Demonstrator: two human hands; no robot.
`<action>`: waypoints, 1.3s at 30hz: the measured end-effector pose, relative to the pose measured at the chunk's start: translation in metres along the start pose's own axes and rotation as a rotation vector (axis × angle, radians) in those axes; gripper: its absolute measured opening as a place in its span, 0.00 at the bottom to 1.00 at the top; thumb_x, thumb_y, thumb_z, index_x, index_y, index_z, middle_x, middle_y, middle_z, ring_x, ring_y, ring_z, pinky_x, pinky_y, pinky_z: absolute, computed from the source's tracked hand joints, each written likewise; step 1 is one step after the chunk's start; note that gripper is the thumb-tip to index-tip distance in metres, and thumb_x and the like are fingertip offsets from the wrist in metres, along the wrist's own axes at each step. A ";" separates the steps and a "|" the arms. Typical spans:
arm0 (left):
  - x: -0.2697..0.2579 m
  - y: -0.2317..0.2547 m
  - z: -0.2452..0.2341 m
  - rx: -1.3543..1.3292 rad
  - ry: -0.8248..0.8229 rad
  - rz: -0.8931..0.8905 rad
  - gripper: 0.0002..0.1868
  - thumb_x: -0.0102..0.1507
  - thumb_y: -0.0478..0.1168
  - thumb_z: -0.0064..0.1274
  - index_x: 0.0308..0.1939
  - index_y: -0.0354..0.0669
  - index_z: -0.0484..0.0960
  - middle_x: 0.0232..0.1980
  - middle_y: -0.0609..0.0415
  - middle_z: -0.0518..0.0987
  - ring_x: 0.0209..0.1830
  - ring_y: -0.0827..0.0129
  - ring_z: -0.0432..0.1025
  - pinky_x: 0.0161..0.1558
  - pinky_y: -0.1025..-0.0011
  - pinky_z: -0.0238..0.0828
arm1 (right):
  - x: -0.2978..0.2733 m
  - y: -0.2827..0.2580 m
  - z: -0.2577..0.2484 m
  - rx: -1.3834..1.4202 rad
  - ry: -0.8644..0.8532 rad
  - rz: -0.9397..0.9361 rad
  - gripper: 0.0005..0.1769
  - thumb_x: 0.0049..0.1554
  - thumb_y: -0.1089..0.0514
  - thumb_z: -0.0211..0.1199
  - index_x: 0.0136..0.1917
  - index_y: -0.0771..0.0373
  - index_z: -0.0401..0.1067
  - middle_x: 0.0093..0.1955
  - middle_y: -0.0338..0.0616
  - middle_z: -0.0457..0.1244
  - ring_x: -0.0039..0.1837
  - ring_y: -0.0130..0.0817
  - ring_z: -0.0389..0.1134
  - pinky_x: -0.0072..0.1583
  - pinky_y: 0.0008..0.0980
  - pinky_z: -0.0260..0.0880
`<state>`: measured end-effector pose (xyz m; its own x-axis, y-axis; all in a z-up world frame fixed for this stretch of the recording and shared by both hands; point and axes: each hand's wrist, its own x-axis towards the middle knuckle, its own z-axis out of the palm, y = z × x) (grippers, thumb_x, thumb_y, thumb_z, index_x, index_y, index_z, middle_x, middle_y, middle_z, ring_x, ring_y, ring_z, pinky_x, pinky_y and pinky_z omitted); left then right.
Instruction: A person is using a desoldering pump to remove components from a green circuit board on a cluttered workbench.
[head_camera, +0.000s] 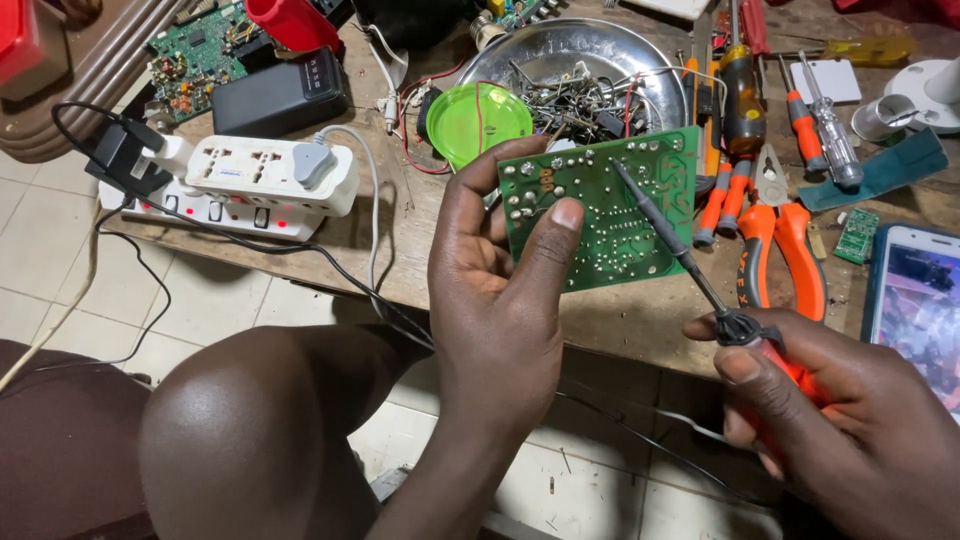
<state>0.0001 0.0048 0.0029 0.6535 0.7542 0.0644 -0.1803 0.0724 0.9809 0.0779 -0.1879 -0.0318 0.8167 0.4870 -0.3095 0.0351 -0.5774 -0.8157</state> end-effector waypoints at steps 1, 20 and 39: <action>0.000 0.000 0.000 0.000 0.000 0.000 0.18 0.65 0.39 0.55 0.59 0.48 0.76 0.51 0.57 0.77 0.33 0.80 0.61 0.40 0.79 0.65 | 0.000 0.001 0.000 0.000 0.000 0.000 0.22 0.61 0.50 0.57 0.59 0.54 0.87 0.20 0.50 0.68 0.18 0.41 0.61 0.23 0.37 0.60; -0.007 0.003 0.001 0.202 -0.090 0.169 0.18 0.69 0.41 0.45 0.63 0.48 0.71 0.66 0.56 0.77 0.69 0.68 0.71 0.66 0.70 0.65 | 0.001 0.002 -0.001 -0.035 -0.013 0.012 0.19 0.60 0.51 0.60 0.55 0.55 0.89 0.18 0.51 0.69 0.17 0.42 0.62 0.24 0.38 0.61; 0.002 0.001 -0.005 0.265 -0.239 0.032 0.24 0.68 0.51 0.41 0.67 0.53 0.71 0.71 0.48 0.77 0.70 0.57 0.73 0.62 0.56 0.75 | -0.002 0.012 -0.006 0.046 0.051 -0.010 0.17 0.61 0.56 0.61 0.49 0.65 0.88 0.16 0.55 0.62 0.15 0.43 0.56 0.21 0.39 0.55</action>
<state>-0.0024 0.0090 0.0028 0.8097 0.5771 0.1063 -0.0269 -0.1445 0.9891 0.0798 -0.1994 -0.0377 0.8449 0.4579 -0.2765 0.0185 -0.5415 -0.8405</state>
